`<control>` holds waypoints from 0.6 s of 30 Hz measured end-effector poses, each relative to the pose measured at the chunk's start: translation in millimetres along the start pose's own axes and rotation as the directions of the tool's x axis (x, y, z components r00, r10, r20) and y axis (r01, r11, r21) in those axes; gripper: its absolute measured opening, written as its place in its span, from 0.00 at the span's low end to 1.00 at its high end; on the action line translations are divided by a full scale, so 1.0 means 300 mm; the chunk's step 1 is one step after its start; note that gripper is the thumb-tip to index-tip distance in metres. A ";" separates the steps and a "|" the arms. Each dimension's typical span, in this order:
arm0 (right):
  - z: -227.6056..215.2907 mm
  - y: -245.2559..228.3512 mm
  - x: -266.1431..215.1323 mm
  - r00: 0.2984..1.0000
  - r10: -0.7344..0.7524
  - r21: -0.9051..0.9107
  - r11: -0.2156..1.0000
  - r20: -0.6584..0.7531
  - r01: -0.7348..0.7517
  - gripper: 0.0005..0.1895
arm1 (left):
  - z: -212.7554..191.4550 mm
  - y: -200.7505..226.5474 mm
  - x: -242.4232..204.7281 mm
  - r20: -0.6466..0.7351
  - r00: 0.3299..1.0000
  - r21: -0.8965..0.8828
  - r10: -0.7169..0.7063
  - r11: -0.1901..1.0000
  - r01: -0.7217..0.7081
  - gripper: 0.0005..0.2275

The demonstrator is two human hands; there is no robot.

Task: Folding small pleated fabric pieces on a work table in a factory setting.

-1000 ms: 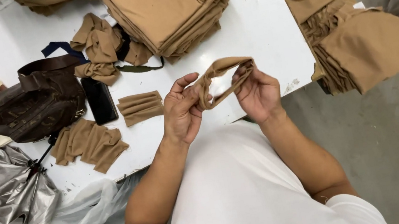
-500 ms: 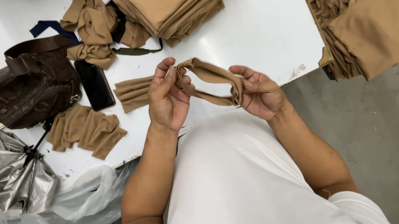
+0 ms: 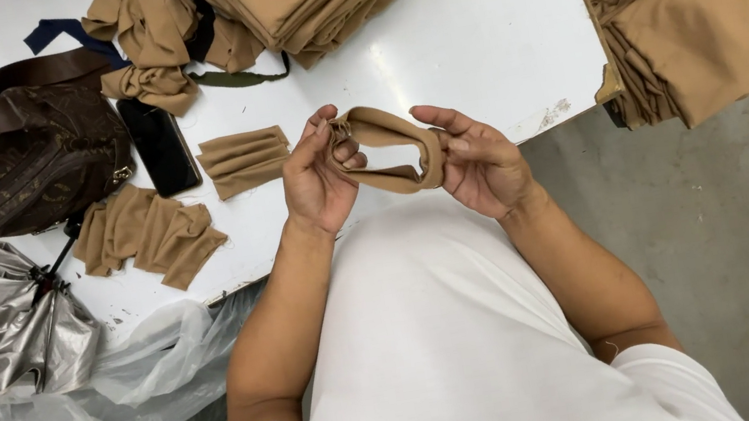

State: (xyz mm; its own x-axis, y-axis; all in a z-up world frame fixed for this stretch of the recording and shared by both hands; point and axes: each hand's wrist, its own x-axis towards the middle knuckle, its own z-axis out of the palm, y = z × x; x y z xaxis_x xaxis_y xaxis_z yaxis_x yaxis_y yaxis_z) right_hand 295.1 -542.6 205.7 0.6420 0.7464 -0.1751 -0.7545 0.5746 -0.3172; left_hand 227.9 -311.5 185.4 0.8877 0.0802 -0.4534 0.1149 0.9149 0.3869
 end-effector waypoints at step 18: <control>-0.021 -0.043 -0.040 0.998 0.056 -0.446 0.894 0.024 -0.040 0.30 | 0.029 0.028 0.003 0.200 0.980 0.012 -0.007 1.000 0.004 0.06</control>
State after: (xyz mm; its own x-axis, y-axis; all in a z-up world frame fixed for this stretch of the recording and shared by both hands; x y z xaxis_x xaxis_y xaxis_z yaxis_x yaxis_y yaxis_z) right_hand 298.1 -561.0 206.1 0.5952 0.7853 -0.1704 -0.6395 0.3346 -0.6921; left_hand 233.5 -307.3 195.2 0.9582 -0.0067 -0.2861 0.1242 0.9105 0.3945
